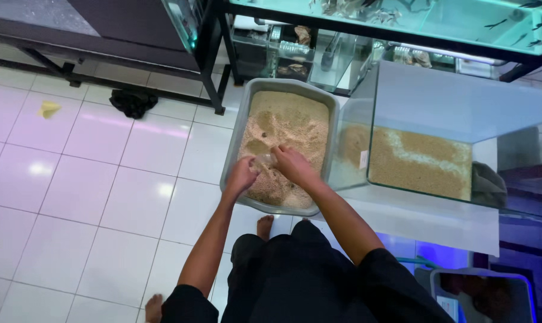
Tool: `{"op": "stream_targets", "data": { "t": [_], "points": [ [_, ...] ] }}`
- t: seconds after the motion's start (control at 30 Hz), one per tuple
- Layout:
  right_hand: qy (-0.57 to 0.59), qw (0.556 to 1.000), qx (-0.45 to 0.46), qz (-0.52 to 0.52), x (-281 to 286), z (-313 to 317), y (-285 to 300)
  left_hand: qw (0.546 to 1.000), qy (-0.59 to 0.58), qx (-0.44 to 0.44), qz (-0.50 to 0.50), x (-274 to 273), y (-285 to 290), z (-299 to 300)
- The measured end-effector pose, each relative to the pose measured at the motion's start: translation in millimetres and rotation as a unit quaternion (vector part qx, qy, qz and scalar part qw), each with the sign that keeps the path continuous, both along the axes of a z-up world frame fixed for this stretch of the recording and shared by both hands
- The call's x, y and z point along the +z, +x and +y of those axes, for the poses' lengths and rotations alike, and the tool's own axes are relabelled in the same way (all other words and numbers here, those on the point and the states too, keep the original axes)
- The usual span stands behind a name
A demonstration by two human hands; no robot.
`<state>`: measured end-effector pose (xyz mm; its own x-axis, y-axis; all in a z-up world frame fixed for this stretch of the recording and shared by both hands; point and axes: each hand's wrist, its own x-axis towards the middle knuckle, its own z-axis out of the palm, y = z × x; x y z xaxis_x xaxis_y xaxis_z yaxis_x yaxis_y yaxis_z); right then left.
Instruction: The person scoops sand from a large bin into a small glass aquarium using a plastic cup.
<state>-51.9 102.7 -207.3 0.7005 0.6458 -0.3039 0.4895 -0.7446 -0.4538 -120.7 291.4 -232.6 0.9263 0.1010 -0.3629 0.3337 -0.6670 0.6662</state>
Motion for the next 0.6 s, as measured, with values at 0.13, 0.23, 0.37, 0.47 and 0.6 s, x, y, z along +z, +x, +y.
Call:
{"op": "stream_targets", "data": {
  "t": [0.13, 0.23, 0.37, 0.47, 0.6],
  "points": [
    [-0.007, 0.999, 0.033, -0.020, -21, 8, -15, 0.997, 0.060, -0.033, 0.027, -64, -22, -4],
    [-0.001, 0.998, 0.068, -0.018, -35, 11, -19, 0.989, 0.128, -0.064, 0.026, -55, -37, -13],
    [0.027, 0.992, 0.123, -0.015, -22, 5, -26, 0.992, 0.121, -0.034, 0.014, -76, -50, -19],
    [0.046, 0.990, 0.132, -0.003, -37, 2, -25, 0.992, 0.122, -0.009, 0.000, -48, -52, -29],
    [0.068, 0.989, 0.121, 0.040, -61, -2, -21, 0.993, 0.119, 0.009, -0.005, -53, -54, -33]
  ]
}}
